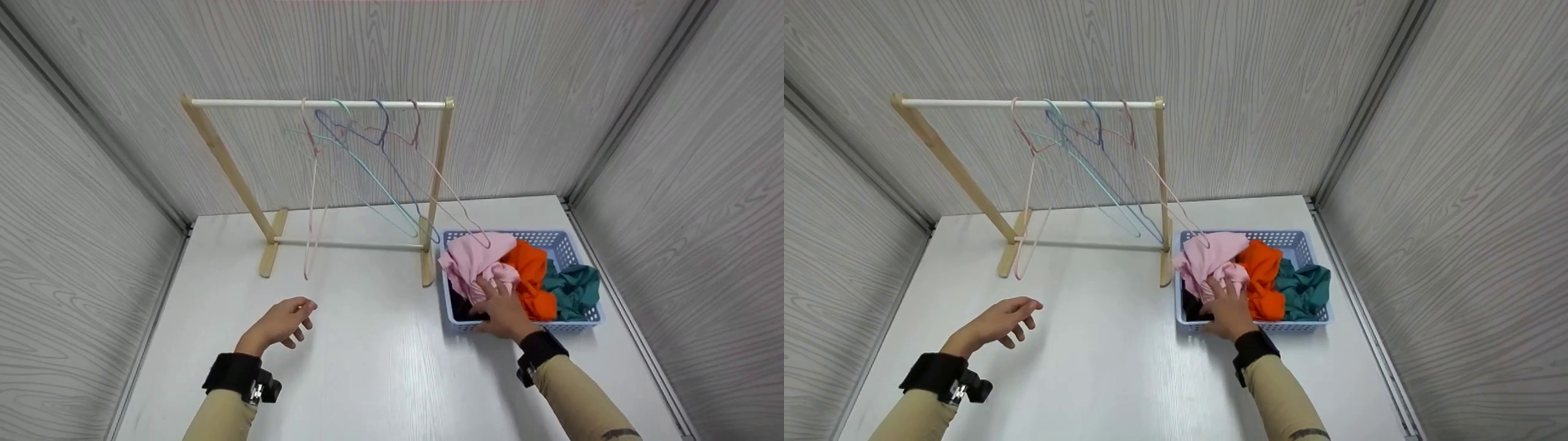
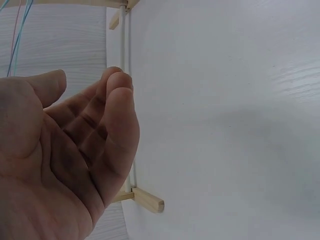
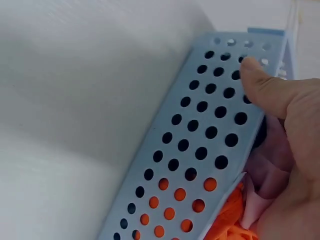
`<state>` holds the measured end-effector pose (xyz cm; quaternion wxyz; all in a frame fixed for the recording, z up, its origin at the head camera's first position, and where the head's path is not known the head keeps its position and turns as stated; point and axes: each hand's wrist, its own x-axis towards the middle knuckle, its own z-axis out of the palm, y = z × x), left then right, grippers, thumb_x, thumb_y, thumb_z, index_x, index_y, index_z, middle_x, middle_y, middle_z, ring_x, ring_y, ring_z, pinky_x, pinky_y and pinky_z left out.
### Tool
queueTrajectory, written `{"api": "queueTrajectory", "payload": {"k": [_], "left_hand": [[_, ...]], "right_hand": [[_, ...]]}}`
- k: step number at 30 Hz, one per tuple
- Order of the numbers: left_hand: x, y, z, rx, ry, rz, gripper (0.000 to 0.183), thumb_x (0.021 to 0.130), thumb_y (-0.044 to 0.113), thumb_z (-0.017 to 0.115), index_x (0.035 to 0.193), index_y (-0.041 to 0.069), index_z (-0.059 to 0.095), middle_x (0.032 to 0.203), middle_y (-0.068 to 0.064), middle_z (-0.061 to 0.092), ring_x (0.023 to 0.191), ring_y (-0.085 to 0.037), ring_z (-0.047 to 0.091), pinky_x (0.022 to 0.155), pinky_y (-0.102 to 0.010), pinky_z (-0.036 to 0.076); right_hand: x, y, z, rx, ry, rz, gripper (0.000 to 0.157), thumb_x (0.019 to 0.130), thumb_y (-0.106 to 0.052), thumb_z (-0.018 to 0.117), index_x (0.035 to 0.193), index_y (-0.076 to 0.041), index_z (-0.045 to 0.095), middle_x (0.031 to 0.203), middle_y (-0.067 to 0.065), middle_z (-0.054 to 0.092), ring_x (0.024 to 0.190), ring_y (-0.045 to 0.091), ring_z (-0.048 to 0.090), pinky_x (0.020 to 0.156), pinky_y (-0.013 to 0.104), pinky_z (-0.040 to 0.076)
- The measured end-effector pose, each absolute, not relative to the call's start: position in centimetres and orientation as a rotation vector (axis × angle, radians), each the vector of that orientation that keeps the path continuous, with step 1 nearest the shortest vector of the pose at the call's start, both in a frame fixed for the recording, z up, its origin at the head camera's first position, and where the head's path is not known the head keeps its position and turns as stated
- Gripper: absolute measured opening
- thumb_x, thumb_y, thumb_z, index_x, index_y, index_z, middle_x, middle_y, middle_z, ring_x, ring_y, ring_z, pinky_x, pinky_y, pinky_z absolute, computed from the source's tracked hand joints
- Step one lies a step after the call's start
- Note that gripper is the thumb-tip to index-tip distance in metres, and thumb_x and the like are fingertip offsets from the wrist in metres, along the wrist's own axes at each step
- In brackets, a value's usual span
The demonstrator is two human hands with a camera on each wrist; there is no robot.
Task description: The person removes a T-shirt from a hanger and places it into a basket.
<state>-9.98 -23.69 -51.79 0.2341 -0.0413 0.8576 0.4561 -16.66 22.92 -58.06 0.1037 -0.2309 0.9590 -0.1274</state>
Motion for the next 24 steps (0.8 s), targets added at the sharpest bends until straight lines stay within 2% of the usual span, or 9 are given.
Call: {"api": "queueTrajectory", "payload": {"k": [6,10,14,17,19,21,24], "left_hand": [[-9.8,-23.5,-52.2,-0.151,2.352,1.233,0.041,0.105,0.032,0.042,0.131,0.004,0.054,0.099,-0.017,0.066,0.067,-0.018,0.063,0.054,-0.031,0.055],[-10.3,-22.7,-52.2,-0.124,2.341,1.232,0.039,0.105,0.033,0.042,0.128,0.005,0.055,0.099,-0.018,0.066,0.069,-0.020,0.063,0.055,-0.032,0.056],[-11.1,-21.8,-52.0,-0.067,2.348,1.213,0.037,0.105,0.033,0.041,0.126,0.005,0.056,0.100,-0.018,0.066,0.070,-0.020,0.063,0.056,-0.032,0.056],[-11.6,-21.1,-51.6,-0.057,2.386,1.171,0.037,0.105,0.032,0.041,0.127,0.006,0.056,0.097,-0.015,0.067,0.069,-0.020,0.063,0.055,-0.031,0.055],[-11.8,-20.6,-51.4,-0.057,2.439,1.117,0.037,0.105,0.032,0.041,0.127,0.007,0.057,0.095,-0.013,0.067,0.068,-0.019,0.062,0.054,-0.030,0.055],[-12.0,-20.0,-51.3,-0.031,2.544,1.014,0.035,0.104,0.032,0.043,0.124,0.008,0.059,0.093,-0.010,0.068,0.068,-0.019,0.062,0.055,-0.030,0.053],[-11.9,-18.9,-51.5,0.018,2.754,0.789,0.034,0.103,0.032,0.046,0.123,0.009,0.062,0.096,-0.008,0.070,0.076,-0.021,0.066,0.063,-0.035,0.054]], "right_hand": [[-19.3,24.5,-57.9,-0.650,2.941,-0.226,0.022,0.080,-0.007,0.073,0.100,-0.015,0.078,0.152,0.017,0.039,0.142,0.052,0.021,0.109,0.078,0.005],[-19.9,25.3,-57.5,-0.581,3.030,-0.119,0.023,0.082,0.000,0.068,0.099,-0.013,0.077,0.151,0.019,0.039,0.142,0.052,0.022,0.108,0.078,0.008],[-20.0,26.0,-56.3,-0.472,2.998,-0.144,0.027,0.080,0.003,0.065,0.101,-0.011,0.075,0.154,0.020,0.033,0.142,0.053,0.018,0.106,0.080,0.009],[-20.0,26.0,-54.9,-0.359,2.942,-0.217,0.030,0.083,-0.003,0.065,0.111,-0.009,0.072,0.158,0.021,0.023,0.144,0.053,0.011,0.104,0.082,0.008],[-19.8,25.7,-53.9,-0.294,2.951,-0.264,0.031,0.086,-0.008,0.064,0.116,-0.008,0.070,0.159,0.022,0.022,0.143,0.053,0.013,0.103,0.082,0.010],[-19.3,25.1,-53.0,-0.271,3.007,-0.282,0.032,0.088,-0.013,0.064,0.119,-0.007,0.068,0.155,0.023,0.028,0.141,0.052,0.022,0.103,0.081,0.016],[-18.1,23.5,-52.6,-0.290,3.099,-0.311,0.036,0.088,-0.017,0.063,0.123,-0.007,0.065,0.149,0.024,0.039,0.136,0.049,0.034,0.104,0.077,0.024]]}}
